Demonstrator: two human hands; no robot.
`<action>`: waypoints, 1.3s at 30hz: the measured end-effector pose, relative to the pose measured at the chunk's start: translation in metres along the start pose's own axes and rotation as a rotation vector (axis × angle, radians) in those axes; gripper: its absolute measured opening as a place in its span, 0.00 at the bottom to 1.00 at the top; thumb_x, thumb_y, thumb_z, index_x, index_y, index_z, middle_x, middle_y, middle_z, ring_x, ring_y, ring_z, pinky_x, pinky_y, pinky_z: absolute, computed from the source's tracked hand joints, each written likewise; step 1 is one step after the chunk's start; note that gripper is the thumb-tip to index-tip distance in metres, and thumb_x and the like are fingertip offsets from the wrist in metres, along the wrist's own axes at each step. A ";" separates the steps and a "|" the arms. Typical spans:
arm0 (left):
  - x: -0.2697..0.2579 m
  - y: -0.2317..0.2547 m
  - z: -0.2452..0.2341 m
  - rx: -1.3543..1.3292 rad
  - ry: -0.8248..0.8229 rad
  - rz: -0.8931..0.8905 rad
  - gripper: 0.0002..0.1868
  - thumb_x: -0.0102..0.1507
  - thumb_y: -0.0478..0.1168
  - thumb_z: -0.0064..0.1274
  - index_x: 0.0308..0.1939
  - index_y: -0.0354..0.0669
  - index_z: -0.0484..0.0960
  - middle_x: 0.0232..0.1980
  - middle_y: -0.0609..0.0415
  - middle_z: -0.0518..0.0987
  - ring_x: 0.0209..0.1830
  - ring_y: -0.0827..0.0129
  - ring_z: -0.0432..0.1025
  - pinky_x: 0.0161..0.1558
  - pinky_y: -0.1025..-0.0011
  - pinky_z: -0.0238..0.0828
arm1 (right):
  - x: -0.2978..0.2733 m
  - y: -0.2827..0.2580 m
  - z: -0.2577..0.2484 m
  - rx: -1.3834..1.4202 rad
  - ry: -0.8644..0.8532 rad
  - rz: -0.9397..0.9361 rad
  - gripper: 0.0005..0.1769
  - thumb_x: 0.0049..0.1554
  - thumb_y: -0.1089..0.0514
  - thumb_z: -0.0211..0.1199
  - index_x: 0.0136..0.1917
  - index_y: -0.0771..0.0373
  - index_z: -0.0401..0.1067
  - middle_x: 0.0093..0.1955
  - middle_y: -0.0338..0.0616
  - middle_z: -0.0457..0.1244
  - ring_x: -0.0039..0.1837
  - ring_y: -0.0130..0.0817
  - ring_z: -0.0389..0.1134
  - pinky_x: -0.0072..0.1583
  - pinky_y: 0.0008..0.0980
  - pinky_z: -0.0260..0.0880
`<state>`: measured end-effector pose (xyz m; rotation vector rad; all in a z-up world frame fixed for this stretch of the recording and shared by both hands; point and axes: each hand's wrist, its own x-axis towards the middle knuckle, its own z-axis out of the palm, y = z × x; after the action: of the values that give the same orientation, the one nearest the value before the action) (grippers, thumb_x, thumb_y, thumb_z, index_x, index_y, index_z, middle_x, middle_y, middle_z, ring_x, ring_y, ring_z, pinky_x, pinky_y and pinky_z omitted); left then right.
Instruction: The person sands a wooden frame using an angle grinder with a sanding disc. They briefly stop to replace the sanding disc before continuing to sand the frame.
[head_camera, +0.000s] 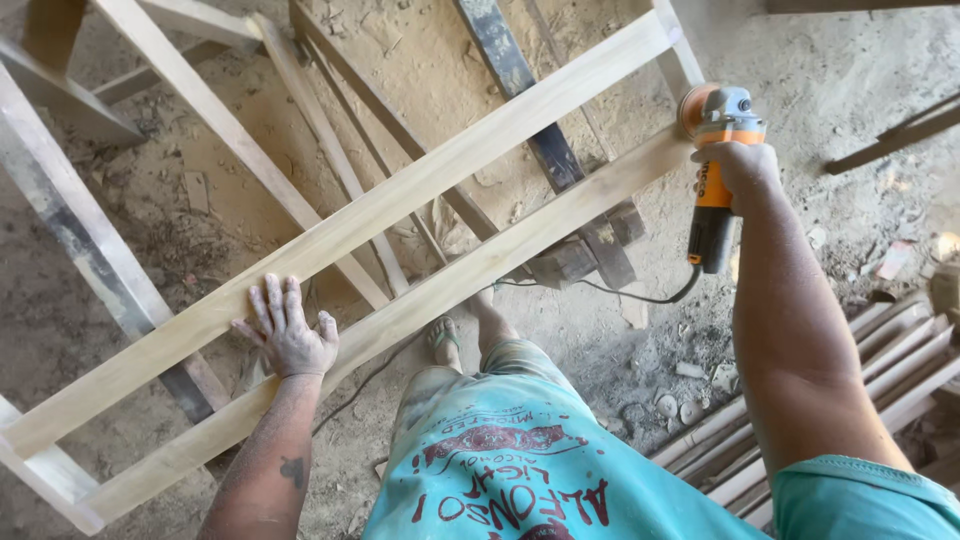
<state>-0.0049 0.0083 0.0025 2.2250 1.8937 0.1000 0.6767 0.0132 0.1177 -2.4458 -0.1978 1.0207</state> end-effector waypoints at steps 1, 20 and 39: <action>0.006 0.000 0.003 0.006 0.008 0.007 0.42 0.62 0.53 0.47 0.80 0.45 0.63 0.86 0.45 0.51 0.87 0.46 0.39 0.75 0.26 0.21 | -0.009 0.005 -0.001 -0.005 -0.001 0.017 0.18 0.51 0.63 0.71 0.54 0.64 0.70 0.47 0.45 0.67 0.45 0.34 0.72 0.50 0.37 0.77; 0.003 0.003 0.005 -0.008 0.066 0.021 0.42 0.61 0.53 0.46 0.79 0.44 0.64 0.85 0.45 0.53 0.86 0.44 0.41 0.73 0.24 0.23 | -0.078 0.042 0.057 -0.229 -0.177 -0.137 0.18 0.50 0.59 0.72 0.53 0.62 0.73 0.44 0.41 0.68 0.42 0.33 0.71 0.44 0.36 0.76; -0.001 -0.001 0.029 -0.121 0.214 0.065 0.32 0.68 0.49 0.41 0.77 0.47 0.68 0.85 0.47 0.52 0.86 0.47 0.46 0.79 0.32 0.29 | -0.228 0.059 0.200 -0.755 -0.367 -0.394 0.23 0.45 0.51 0.78 0.51 0.64 0.78 0.45 0.48 0.72 0.45 0.37 0.74 0.49 0.40 0.76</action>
<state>-0.0006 0.0041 -0.0255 2.2718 1.8611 0.4689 0.3714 -0.0336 0.1113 -2.6229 -1.3416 1.3656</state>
